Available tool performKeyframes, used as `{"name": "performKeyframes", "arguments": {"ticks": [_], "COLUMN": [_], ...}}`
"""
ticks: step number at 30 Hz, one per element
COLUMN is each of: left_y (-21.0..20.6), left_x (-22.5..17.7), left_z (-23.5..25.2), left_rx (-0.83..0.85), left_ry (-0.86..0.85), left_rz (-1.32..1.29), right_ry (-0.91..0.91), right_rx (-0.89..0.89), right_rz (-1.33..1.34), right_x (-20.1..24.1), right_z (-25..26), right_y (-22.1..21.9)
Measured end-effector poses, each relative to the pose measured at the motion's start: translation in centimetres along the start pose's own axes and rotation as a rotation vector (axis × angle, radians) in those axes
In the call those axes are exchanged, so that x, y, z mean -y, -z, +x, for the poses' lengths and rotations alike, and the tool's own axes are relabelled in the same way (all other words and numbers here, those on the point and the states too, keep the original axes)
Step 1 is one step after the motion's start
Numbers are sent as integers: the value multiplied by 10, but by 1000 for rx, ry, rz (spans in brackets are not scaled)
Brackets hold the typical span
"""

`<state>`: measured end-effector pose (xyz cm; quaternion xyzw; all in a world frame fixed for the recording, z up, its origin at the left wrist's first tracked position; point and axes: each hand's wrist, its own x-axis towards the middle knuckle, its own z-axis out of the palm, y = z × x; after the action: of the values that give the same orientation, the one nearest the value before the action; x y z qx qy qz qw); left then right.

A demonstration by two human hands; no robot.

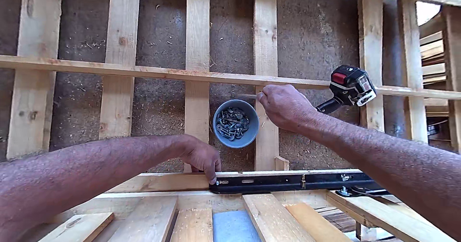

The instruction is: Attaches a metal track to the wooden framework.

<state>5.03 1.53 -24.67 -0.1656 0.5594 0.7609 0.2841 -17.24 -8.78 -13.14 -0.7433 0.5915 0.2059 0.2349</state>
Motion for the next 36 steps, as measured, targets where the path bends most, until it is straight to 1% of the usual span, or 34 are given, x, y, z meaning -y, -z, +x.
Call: {"name": "performKeyframes", "arguments": {"ticks": [6, 8, 11, 14, 16, 18, 21, 23, 26, 30, 32, 34, 36], "left_y": [2, 2, 4, 4, 3, 3, 3, 3, 3, 2, 1, 0, 1], "left_x": [-2, -3, -2, -3, -3, -3, -3, -2, -1, 0, 3, 5, 7], "left_z": [2, 2, 3, 4, 3, 2, 2, 2, 4, 5, 7, 8, 10], "left_rx": [21, 23, 34, 42, 40, 48, 51, 45, 42, 25, 10, 5, -1], "left_ry": [17, 25, 20, 21, 16, 20, 14, 9, 12, -4, -19, -31, -34], "left_rz": [32, 54, 76, 83, 67, 57, 48, 39, 46, 107, 100, 88, 86], "right_ry": [-93, -126, -222, -364, -488, -571, -641, -616, -499, -523, -493, -370, -171], "right_rx": [-23, -26, 91, 163, 132, 47, 18, 83, 257, 342, 363, 415, 403], "right_rz": [-233, -191, 77, 344, 562, 771, 906, 840, 636, 442, 252, -80, -314], "right_x": [-5, -20, -54, -84, -93, -98, -99, -96, -90, -80, -73, -52, -21], "right_z": [-29, -42, -56, -60, -52, -44, -42, -42, -33, -22, -21, -27, -41], "right_y": [7, 5, -17, -62, -87, -103, -117, -123, -121, -109, -98, -78, -57]}}
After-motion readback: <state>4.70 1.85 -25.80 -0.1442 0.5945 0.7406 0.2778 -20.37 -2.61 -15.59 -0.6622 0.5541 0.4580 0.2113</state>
